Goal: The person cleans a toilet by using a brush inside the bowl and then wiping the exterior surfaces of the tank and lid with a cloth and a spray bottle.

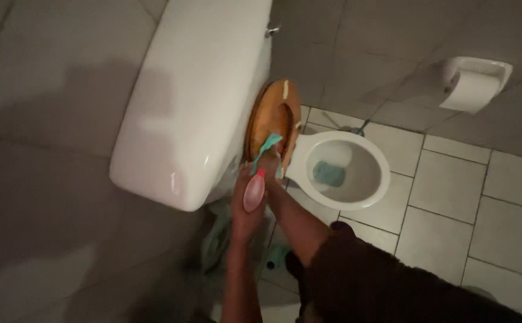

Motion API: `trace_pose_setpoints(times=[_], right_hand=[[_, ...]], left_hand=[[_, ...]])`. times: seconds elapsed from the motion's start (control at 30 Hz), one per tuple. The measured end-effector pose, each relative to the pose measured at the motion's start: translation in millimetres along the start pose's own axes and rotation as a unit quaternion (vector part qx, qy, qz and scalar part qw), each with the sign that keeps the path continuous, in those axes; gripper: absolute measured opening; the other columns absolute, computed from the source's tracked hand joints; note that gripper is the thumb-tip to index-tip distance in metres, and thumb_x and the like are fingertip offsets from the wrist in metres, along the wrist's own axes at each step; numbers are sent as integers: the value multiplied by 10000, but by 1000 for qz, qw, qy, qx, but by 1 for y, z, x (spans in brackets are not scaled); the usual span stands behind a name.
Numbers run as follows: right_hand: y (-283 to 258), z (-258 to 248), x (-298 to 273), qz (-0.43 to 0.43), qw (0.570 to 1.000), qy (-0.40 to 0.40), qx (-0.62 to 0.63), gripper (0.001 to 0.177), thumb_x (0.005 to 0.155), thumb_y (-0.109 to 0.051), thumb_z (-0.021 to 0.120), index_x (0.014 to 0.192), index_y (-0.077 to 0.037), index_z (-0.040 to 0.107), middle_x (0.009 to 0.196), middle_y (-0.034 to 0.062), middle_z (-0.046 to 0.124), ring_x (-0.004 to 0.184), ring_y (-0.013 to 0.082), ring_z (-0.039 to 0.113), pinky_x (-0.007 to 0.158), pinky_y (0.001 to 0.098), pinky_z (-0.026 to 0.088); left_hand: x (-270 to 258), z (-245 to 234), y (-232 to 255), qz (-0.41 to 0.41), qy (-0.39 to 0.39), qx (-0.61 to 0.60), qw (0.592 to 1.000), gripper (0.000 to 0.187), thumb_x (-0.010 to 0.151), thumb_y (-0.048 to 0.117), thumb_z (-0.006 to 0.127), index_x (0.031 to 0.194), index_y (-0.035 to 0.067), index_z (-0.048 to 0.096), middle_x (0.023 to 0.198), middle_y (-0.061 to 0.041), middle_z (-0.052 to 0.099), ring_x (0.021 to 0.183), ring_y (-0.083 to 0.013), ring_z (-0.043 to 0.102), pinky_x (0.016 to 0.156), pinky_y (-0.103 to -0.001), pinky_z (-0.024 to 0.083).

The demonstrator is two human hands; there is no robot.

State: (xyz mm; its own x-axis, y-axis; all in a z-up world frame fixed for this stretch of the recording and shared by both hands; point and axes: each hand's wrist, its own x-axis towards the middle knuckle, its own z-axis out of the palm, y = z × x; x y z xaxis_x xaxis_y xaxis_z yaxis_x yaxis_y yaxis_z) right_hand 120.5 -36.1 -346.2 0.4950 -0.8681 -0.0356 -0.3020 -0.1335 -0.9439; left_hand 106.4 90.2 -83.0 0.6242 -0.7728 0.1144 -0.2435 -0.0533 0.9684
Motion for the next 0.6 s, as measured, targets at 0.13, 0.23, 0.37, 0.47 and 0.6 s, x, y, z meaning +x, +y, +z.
trace_pose_setpoints(times=[0.13,0.23,0.37,0.47,0.6], right_hand=[[12,3,-46,-14,999,8,43,279,1014,-195,531,1249,-73,618,1109,88,682,974,219,663,837,370,557],[23,25,-72,-2,996,24,86,304,984,-165,548,1264,-65,611,1134,94,687,994,226,667,851,372,559],[61,25,-62,40,988,89,118,348,944,-124,571,1283,-53,601,1167,102,693,1021,235,673,871,374,562],[87,21,-58,51,981,123,138,387,914,-94,587,1298,-44,594,1191,107,698,1040,242,678,885,376,565],[111,8,-41,49,973,162,159,445,874,-53,610,1317,-33,584,1224,115,704,1067,252,684,905,378,568]], left_hand=[[3,5,0,-74,-34,-17,997,602,860,42,694,1437,5,526,1443,-162,606,1366,-292,566,1138,-388,429],[-5,4,-4,-116,-50,-23,992,584,875,54,680,1441,23,541,1406,-160,645,1317,-281,621,1093,-381,474],[-21,7,-10,-54,-25,7,998,585,887,10,719,1445,-4,542,1488,-196,561,1384,-318,534,1109,-414,425],[-31,9,-6,-245,-38,57,967,655,827,45,708,1455,89,524,1458,-114,576,1304,-240,596,1033,-356,499],[-29,15,-19,-98,-9,34,995,592,871,31,725,1433,43,537,1468,-166,581,1295,-271,617,1031,-359,500]])
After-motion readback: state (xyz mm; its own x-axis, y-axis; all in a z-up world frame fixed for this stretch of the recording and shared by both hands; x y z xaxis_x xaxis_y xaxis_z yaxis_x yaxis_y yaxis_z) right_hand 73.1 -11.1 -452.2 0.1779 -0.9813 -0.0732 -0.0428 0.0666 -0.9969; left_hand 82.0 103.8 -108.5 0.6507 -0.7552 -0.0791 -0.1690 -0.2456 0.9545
